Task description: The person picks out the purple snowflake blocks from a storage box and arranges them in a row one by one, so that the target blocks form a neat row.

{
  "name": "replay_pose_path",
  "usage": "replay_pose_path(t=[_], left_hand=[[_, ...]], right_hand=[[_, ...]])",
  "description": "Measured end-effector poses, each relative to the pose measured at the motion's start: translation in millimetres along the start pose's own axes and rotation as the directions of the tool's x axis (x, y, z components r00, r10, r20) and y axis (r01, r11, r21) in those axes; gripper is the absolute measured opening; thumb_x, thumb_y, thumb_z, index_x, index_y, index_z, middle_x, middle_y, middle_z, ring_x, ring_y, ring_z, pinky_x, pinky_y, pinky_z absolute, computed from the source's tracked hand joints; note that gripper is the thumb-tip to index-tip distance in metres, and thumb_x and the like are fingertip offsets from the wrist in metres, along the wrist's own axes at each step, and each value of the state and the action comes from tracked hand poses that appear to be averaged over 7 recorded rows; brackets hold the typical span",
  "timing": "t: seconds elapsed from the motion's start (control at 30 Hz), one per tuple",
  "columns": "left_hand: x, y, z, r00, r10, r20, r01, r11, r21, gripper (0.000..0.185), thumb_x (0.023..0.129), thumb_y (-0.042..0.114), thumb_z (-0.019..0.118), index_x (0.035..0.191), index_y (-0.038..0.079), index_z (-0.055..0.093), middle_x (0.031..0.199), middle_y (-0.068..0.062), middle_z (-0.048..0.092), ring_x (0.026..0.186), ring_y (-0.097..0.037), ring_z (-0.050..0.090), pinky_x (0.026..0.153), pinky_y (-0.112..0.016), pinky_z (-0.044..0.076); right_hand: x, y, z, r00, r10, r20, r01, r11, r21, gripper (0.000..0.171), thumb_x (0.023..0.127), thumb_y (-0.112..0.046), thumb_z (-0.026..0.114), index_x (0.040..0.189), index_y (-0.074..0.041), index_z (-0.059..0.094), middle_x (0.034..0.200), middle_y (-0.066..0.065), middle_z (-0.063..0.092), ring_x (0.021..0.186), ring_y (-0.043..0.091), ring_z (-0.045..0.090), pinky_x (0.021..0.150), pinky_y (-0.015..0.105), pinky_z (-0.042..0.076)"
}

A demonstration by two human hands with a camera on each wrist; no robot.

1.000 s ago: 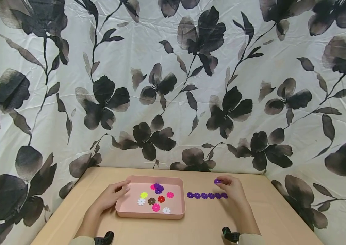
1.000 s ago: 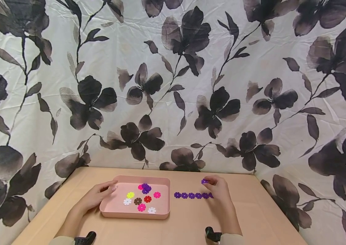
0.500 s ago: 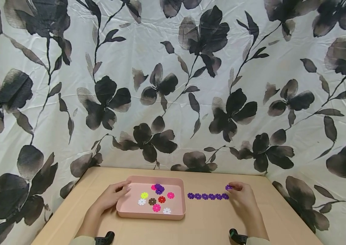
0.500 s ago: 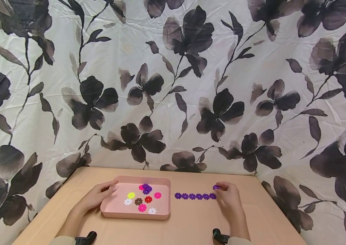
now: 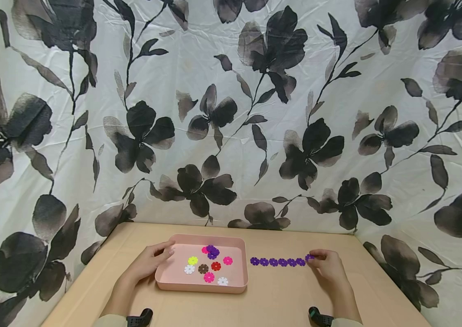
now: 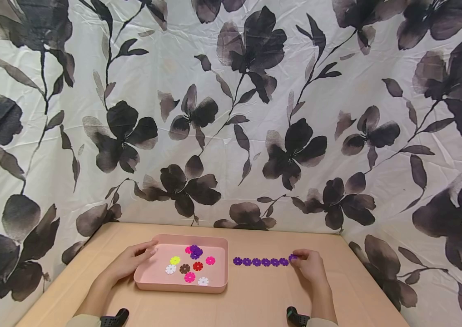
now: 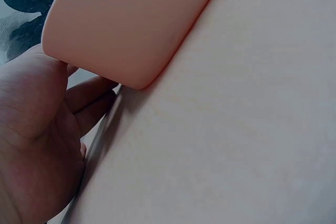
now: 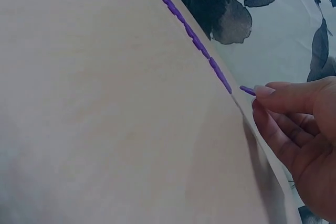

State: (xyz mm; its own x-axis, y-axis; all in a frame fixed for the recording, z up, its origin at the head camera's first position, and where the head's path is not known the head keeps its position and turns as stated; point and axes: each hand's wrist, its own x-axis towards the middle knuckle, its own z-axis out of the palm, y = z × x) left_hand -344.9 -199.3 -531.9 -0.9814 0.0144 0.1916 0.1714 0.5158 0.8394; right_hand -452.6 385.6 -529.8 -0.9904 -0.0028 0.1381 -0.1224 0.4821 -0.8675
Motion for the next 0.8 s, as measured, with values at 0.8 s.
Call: replay_pose_path(t=[0.8], left_hand=[[1.7,-1.1,-0.5,1.0,-0.013,-0.005,0.013,1.0,0.02,0.055,0.105,0.039,0.062,0.152,0.012,0.055,0.159,-0.012,0.051,0.153,-0.042,0.036,0.124,-0.064,0.028]], right_hand=[[2.1,8.6,0.6,1.0,-0.02,-0.004,0.019,0.982,-0.186,0.02,0.092,-0.004,0.075,0.11,0.005,0.075,0.104,0.017,0.076,0.099,0.032,0.067,0.097,0.055,0.053]])
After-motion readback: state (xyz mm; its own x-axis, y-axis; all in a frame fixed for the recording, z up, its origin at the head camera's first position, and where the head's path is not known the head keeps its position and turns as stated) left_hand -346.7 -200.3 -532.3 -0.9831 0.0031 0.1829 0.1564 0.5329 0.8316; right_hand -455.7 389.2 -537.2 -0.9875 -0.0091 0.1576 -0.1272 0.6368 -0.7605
